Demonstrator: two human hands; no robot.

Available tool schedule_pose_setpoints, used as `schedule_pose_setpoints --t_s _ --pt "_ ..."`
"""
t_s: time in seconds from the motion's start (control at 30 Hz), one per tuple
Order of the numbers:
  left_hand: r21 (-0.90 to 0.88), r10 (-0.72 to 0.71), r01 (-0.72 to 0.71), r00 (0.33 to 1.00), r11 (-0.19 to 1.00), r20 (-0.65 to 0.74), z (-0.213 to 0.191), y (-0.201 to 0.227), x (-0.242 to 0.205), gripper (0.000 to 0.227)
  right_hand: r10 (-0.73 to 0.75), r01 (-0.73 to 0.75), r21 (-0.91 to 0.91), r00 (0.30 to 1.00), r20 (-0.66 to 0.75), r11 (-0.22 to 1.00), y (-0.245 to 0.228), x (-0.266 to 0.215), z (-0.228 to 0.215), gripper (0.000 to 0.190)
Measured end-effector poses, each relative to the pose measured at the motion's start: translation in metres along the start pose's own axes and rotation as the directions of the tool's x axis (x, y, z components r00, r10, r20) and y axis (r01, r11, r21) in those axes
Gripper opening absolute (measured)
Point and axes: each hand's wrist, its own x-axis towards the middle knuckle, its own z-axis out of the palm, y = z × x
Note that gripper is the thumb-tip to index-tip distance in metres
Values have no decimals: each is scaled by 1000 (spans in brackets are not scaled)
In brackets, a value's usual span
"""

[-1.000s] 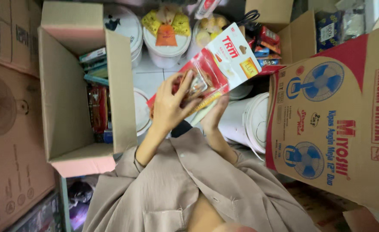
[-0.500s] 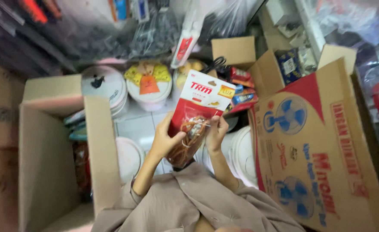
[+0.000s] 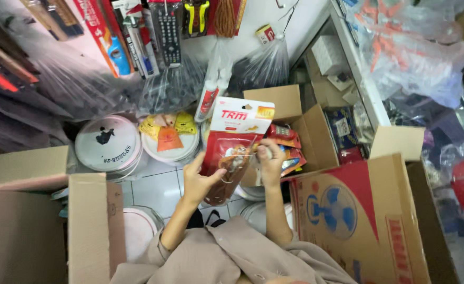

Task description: The person wipes a packaged extension cord and a power plug with a cloth, handling them one at a time before returning them to a cluttered storage shelf.

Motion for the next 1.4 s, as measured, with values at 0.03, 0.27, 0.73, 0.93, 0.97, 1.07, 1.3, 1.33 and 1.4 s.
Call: schedule_pose_setpoints --t_s 0.03,0.27,0.73,0.93,0.97,1.07,1.3,1.33,1.4 --pt "-26 -5 4 1000 1000 -17 4 -2 12 54 36 -35 -15 999 34 999 2 9 7 35" --pt "-39 68 -67 997 997 31 20 -9 142 51 52 -41 128 995 -83 991 -1 106 64 31" --pt "-138 214 -207 976 969 40 64 -4 332 40 -187 237 101 914 -359 966 5 301 104 21" --pt "-174 213 -214 977 961 -24 68 -18 356 42 -198 248 132 930 -311 960 9 333 112 25" --pt "-190 227 -232 973 954 -47 71 -21 358 42 -189 243 145 932 -311 959 10 339 113 28" --pt "-206 247 -262 964 943 -96 76 -29 365 44 -206 243 133 948 -244 961 13 349 111 26" --pt "-159 186 -205 974 966 -125 86 -57 376 44 -168 193 140 971 -172 971 44 367 110 25" --pt "-171 172 -193 977 966 -129 87 -60 378 44 -158 181 152 976 -152 972 49 371 109 24" --pt "-174 176 -201 973 964 -148 91 -68 383 45 -142 162 177 982 -125 971 59 376 106 23"
